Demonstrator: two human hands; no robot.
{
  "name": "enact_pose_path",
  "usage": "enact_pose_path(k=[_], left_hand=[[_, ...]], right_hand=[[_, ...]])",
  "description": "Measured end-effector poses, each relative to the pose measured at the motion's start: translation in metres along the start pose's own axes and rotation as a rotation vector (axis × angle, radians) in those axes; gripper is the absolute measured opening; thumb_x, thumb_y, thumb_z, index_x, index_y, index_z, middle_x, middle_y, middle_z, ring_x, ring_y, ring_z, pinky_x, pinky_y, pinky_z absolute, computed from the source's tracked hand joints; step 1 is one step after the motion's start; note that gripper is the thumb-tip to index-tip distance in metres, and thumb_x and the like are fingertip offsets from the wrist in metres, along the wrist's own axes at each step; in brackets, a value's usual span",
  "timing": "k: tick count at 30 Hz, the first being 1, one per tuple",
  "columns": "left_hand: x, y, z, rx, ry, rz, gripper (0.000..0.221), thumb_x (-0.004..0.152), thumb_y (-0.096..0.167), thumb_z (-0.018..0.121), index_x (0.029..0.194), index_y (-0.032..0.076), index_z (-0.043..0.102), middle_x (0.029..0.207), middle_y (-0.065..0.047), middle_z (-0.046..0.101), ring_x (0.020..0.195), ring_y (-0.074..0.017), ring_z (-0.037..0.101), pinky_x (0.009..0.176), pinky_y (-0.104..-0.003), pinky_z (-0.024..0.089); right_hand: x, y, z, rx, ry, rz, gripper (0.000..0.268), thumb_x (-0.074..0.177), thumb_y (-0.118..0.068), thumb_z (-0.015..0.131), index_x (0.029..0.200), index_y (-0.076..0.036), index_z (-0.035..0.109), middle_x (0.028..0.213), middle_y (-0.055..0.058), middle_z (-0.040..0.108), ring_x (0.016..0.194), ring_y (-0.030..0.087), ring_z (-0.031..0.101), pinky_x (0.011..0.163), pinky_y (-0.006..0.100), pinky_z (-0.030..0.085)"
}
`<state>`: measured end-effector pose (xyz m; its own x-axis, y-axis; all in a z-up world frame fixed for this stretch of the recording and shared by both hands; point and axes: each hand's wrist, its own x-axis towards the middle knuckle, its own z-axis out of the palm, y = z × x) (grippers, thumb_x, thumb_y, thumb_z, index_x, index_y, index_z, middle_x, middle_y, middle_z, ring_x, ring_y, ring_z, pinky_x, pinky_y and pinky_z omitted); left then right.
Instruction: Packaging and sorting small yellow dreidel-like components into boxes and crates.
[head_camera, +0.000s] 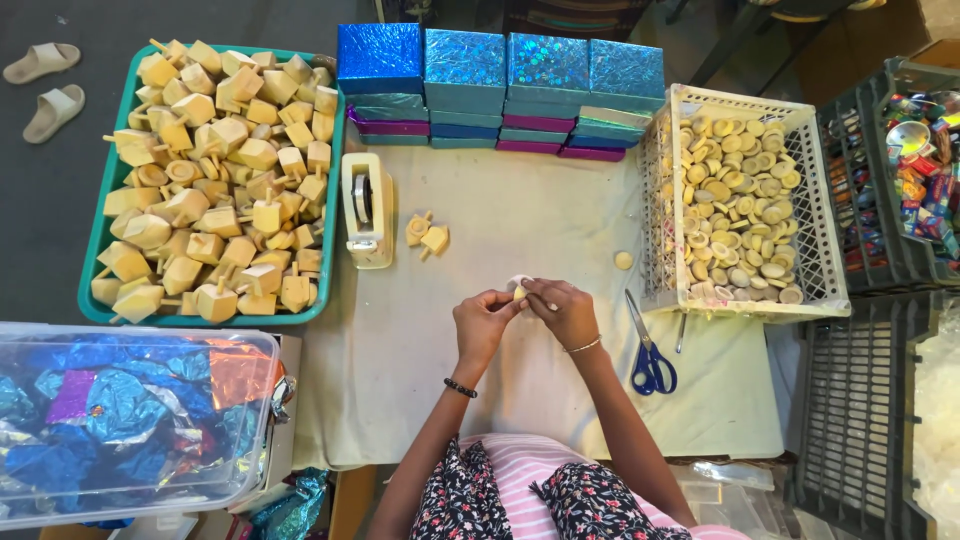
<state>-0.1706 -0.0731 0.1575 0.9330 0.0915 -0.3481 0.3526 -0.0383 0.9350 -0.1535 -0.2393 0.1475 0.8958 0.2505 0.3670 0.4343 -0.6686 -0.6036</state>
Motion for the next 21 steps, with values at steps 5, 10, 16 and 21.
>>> enact_pose_path(k=[5, 10, 16, 21], left_hand=[[-0.012, 0.005, 0.003, 0.039, 0.129, 0.323, 0.023, 0.082, 0.014, 0.084, 0.1, 0.0, 0.079, 0.084, -0.012, 0.078, 0.068, -0.0138, 0.071, 0.064, -0.027, 0.056], [-0.013, -0.01, 0.0, 0.054, 0.147, 0.487, 0.022, 0.084, 0.011, 0.082, 0.103, 0.0, 0.077, 0.093, -0.013, 0.077, 0.08, -0.0163, 0.075, 0.073, -0.029, 0.06], [-0.004, -0.026, -0.006, -0.042, 0.029, 0.26, 0.034, 0.085, 0.016, 0.079, 0.116, 0.005, 0.073, 0.1, -0.009, 0.08, 0.088, -0.0103, 0.076, 0.079, -0.026, 0.06], [-0.003, -0.031, -0.008, 0.039, 0.062, 0.206, 0.031, 0.084, 0.016, 0.082, 0.113, 0.004, 0.077, 0.096, -0.01, 0.081, 0.08, -0.011, 0.075, 0.074, -0.026, 0.058]], right_hand=[[-0.016, 0.02, 0.033, 0.501, 0.166, 0.597, 0.027, 0.089, -0.01, 0.078, 0.116, -0.005, 0.079, 0.096, 0.008, 0.081, 0.08, 0.01, 0.07, 0.072, 0.028, 0.057], [-0.024, 0.023, 0.038, 1.255, 0.097, 1.018, 0.025, 0.089, -0.014, 0.074, 0.112, -0.005, 0.079, 0.101, 0.0, 0.078, 0.085, 0.006, 0.07, 0.074, 0.023, 0.057], [-0.022, -0.005, 0.026, 0.276, 0.108, 0.421, 0.029, 0.09, -0.016, 0.078, 0.117, -0.008, 0.079, 0.102, 0.006, 0.078, 0.086, 0.012, 0.068, 0.074, 0.03, 0.057], [-0.016, -0.024, 0.026, -0.226, 0.141, -0.067, 0.026, 0.087, -0.015, 0.077, 0.112, -0.012, 0.08, 0.104, 0.008, 0.078, 0.09, 0.021, 0.071, 0.076, 0.033, 0.057]])
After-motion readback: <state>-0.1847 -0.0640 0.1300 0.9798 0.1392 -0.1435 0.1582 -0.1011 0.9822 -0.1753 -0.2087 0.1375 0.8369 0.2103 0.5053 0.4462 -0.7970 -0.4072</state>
